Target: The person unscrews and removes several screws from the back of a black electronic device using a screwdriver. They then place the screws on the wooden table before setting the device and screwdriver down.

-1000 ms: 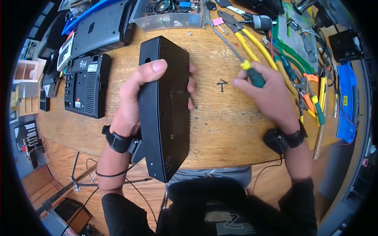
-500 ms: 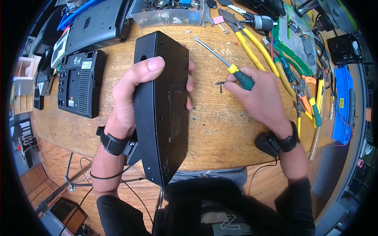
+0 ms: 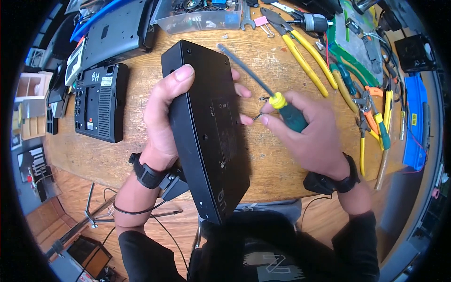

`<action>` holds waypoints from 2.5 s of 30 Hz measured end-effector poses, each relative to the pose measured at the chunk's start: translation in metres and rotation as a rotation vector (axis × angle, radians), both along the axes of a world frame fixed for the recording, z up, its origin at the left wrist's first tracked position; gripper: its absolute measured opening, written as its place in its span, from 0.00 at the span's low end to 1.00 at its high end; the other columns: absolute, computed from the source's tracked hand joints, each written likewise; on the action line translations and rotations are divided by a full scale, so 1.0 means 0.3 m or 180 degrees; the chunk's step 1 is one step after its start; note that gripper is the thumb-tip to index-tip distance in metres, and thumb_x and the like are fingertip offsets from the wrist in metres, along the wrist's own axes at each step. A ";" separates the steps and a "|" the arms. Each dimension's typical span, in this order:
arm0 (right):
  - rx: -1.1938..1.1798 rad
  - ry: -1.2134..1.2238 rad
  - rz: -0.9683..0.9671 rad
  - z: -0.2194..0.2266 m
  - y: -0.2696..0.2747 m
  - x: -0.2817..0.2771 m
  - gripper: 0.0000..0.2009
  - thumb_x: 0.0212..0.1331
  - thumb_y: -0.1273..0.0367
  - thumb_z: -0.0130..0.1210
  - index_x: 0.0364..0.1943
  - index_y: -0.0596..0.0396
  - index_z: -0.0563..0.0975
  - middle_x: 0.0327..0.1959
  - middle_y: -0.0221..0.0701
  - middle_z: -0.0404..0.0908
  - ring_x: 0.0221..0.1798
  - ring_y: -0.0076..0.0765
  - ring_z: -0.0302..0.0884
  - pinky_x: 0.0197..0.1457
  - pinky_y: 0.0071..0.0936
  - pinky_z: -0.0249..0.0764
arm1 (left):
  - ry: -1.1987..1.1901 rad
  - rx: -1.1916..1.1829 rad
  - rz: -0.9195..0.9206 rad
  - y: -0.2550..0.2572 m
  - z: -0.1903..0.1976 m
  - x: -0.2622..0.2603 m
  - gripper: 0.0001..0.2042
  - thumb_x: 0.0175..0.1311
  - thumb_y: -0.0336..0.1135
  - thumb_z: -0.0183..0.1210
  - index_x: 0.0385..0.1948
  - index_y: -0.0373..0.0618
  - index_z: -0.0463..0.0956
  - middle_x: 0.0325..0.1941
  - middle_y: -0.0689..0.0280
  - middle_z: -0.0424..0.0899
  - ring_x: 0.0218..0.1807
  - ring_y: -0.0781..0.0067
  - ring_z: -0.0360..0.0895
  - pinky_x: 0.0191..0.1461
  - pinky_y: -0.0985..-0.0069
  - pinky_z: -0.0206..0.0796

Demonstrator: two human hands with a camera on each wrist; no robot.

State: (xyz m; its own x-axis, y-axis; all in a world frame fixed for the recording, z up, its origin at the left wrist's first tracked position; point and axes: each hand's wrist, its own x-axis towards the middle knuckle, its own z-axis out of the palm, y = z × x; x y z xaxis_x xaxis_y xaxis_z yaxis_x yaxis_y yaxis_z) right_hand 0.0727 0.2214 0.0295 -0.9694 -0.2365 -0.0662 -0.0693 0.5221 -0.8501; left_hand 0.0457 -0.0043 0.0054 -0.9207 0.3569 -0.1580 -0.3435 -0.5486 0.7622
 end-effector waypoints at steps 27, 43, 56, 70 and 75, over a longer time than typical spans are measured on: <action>-0.0465 0.1097 0.0337 -0.087 -0.012 -0.005 0.14 0.58 0.70 0.72 0.47 0.55 0.84 0.27 0.34 0.86 0.29 0.28 0.86 0.31 0.26 0.76 | -0.0183 0.0202 -0.0142 0.005 0.020 -0.002 0.44 0.66 0.69 0.46 0.63 0.29 0.67 0.57 0.45 0.78 0.59 0.46 0.82 0.51 0.52 0.85; -0.0752 0.0881 0.0331 0.047 0.196 -0.050 0.16 0.57 0.85 0.61 0.50 0.63 0.77 0.53 0.43 0.79 0.54 0.34 0.80 0.52 0.25 0.81 | 0.0128 0.0195 -0.0364 -0.084 -0.028 -0.090 0.38 0.65 0.62 0.52 0.59 0.28 0.72 0.55 0.43 0.80 0.49 0.49 0.84 0.44 0.49 0.84; -0.0726 0.1395 0.0868 0.027 0.188 -0.024 0.17 0.57 0.86 0.57 0.51 0.62 0.72 0.54 0.48 0.77 0.46 0.31 0.81 0.43 0.23 0.83 | 0.0099 0.0395 -0.0483 -0.085 -0.034 -0.090 0.42 0.63 0.65 0.51 0.64 0.29 0.68 0.58 0.44 0.79 0.51 0.50 0.83 0.46 0.50 0.84; -0.0608 0.1459 0.0956 0.009 0.174 -0.028 0.18 0.57 0.86 0.57 0.51 0.59 0.72 0.55 0.47 0.77 0.47 0.30 0.82 0.45 0.22 0.83 | 0.0114 0.0427 -0.0621 -0.098 -0.041 -0.091 0.43 0.63 0.64 0.56 0.68 0.33 0.63 0.61 0.42 0.71 0.56 0.50 0.76 0.48 0.48 0.81; -0.0558 0.1476 0.0943 0.012 0.175 -0.020 0.18 0.57 0.86 0.58 0.51 0.59 0.72 0.54 0.47 0.78 0.48 0.31 0.82 0.45 0.22 0.83 | 0.0140 0.0510 -0.0645 -0.098 -0.045 -0.090 0.43 0.62 0.64 0.56 0.68 0.33 0.63 0.61 0.42 0.71 0.56 0.50 0.76 0.48 0.48 0.81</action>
